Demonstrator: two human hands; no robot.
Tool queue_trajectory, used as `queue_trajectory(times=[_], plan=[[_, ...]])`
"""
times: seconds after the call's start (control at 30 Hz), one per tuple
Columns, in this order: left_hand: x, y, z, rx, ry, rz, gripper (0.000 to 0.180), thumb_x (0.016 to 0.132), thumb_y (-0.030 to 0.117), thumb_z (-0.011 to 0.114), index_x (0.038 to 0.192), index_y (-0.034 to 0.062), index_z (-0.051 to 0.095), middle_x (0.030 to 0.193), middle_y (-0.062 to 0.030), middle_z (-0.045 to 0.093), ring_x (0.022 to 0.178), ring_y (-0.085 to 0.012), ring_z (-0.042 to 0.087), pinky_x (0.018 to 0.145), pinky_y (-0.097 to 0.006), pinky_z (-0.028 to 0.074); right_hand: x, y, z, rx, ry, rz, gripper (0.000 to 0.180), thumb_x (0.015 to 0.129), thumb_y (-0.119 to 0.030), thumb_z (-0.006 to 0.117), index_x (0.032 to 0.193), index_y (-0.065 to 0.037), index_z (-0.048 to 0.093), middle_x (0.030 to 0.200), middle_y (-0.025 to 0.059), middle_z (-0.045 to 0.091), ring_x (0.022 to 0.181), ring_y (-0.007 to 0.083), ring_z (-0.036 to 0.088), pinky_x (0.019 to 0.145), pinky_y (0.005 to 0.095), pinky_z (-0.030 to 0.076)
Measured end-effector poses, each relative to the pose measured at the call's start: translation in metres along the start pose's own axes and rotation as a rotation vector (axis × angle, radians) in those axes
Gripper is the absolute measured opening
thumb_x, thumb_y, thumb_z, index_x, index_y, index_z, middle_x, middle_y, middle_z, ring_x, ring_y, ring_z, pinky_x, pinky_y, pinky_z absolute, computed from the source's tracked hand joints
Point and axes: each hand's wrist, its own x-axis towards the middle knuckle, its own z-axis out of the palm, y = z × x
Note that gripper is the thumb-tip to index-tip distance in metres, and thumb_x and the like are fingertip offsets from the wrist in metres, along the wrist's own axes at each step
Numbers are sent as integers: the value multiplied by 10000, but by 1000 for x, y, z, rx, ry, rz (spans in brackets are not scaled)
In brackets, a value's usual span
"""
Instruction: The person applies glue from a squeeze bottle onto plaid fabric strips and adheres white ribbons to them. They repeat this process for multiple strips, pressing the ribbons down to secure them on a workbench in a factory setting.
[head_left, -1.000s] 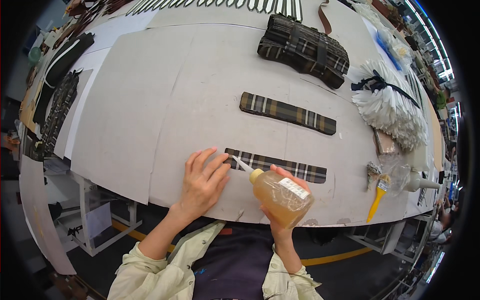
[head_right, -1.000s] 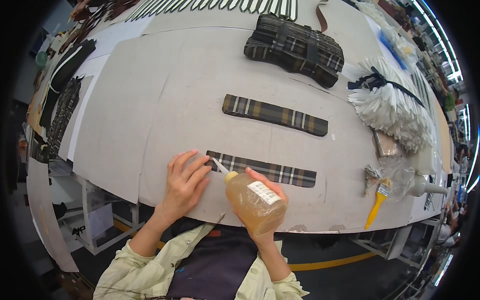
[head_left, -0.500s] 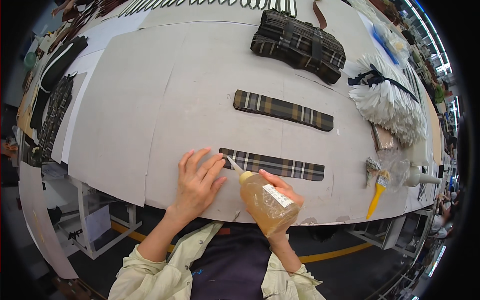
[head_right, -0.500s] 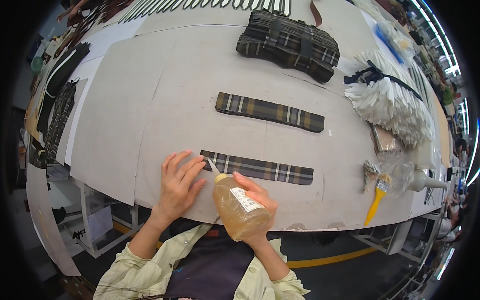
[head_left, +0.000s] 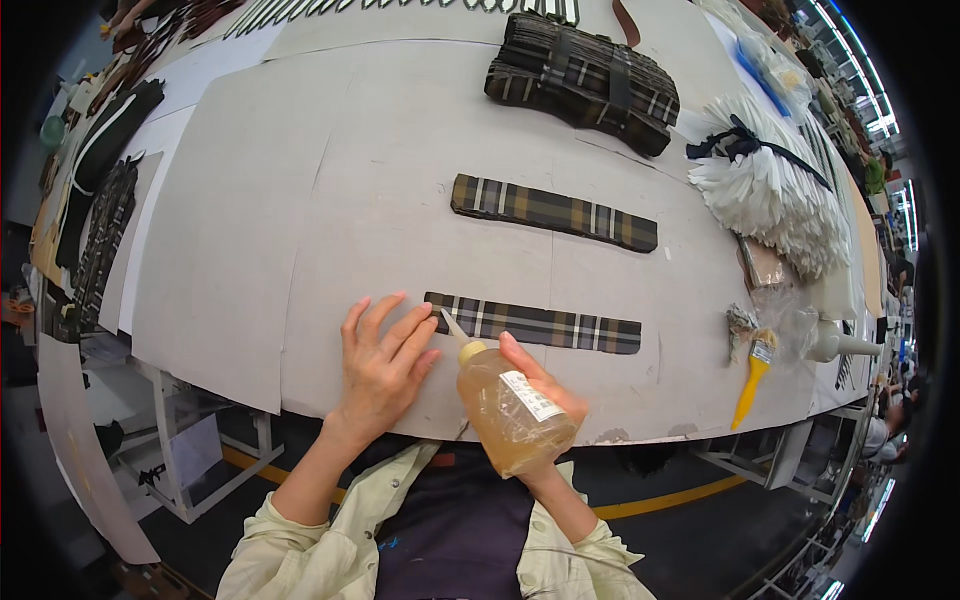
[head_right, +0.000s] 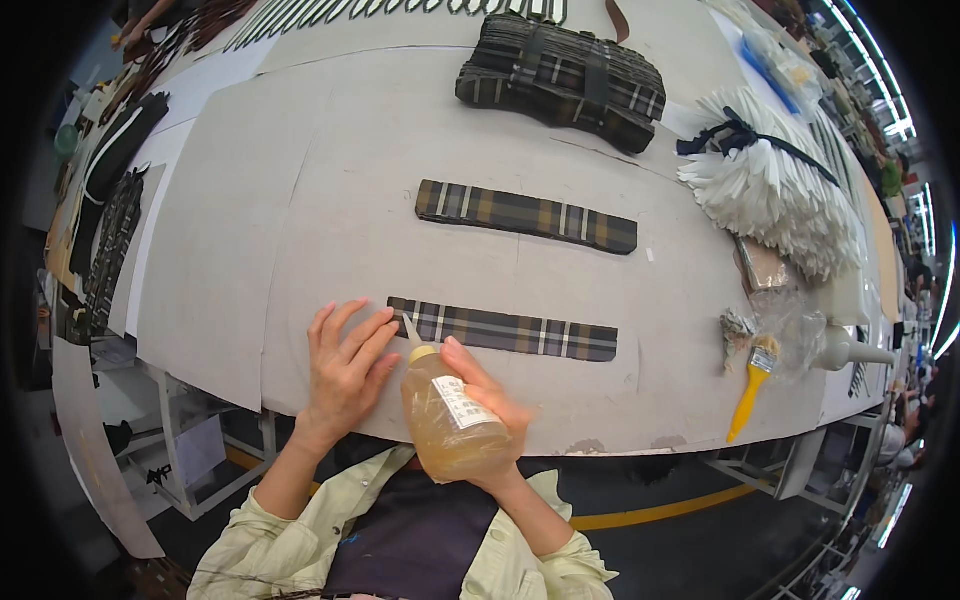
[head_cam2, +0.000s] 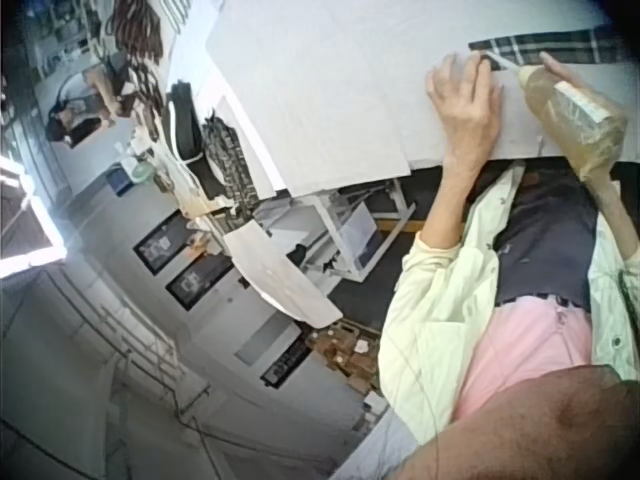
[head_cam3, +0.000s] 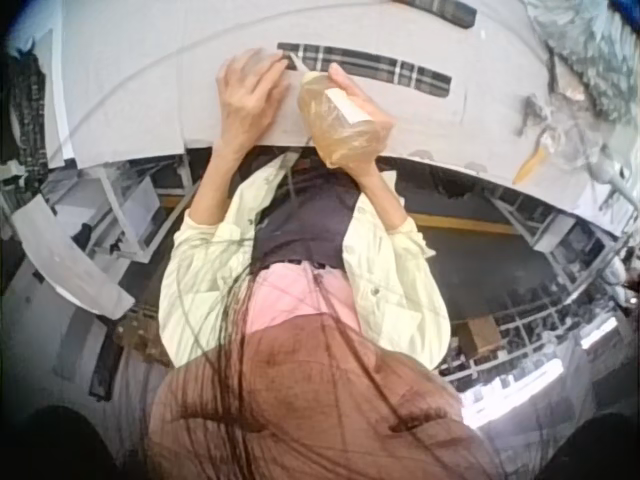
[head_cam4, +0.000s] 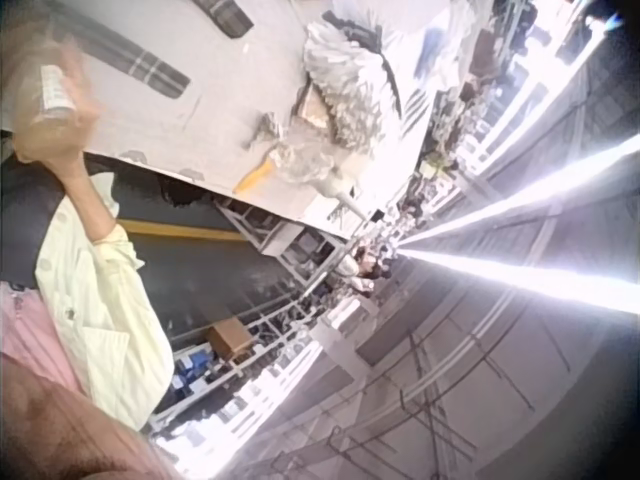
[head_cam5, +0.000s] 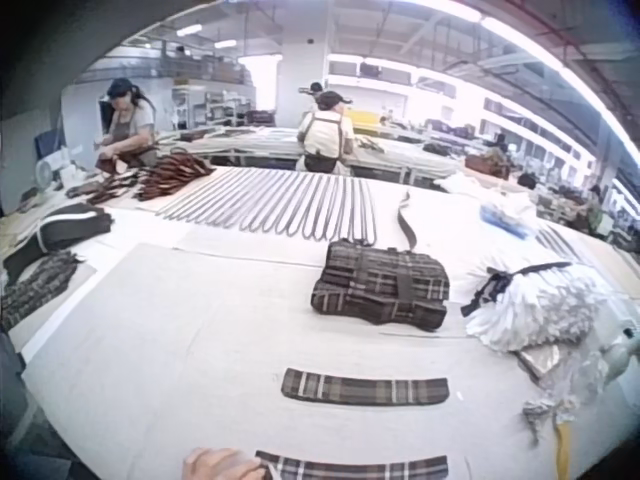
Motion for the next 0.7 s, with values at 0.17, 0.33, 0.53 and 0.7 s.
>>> queue_trajectory(times=[0.17, 0.33, 0.53, 0.7], plan=[[0, 0, 1, -5, -16, -5, 351, 806, 135, 705, 1142, 49, 649, 1252, -53, 610, 1246, -300, 481, 1078, -514, 288, -6, 9, 4, 68, 62, -82, 497, 807, -84, 773, 1173, -8, 445, 1290, 367, 514, 1235, 473, 515, 1047, 554, 411], [-1, 1, 0, -3, -21, -6, 351, 809, 133, 703, 1145, 48, 647, 1256, -55, 609, 1247, -301, 480, 1079, -516, 288, -7, 13, 4, 59, 89, -155, 491, 818, -81, 762, 1181, -14, 437, 1284, 369, 517, 1222, 474, 525, 1035, 560, 422], [-1, 2, 2, 0, -16, -5, 348, 815, 134, 702, 1147, 46, 646, 1257, -54, 611, 1243, -302, 484, 1082, -515, 290, -17, 7, 0, 126, 147, 70, 463, 806, -79, 768, 1161, 42, 497, 1293, 351, 524, 1215, 449, 539, 1029, 527, 441], [-1, 3, 1, 10, -20, -6, 333, 819, 131, 699, 1138, 50, 651, 1254, -52, 615, 1240, -302, 487, 1079, -513, 297, -13, -7, -8, 82, 208, 161, 413, 800, -74, 763, 1102, 127, 565, 1273, 321, 559, 1199, 416, 561, 1030, 479, 450]])
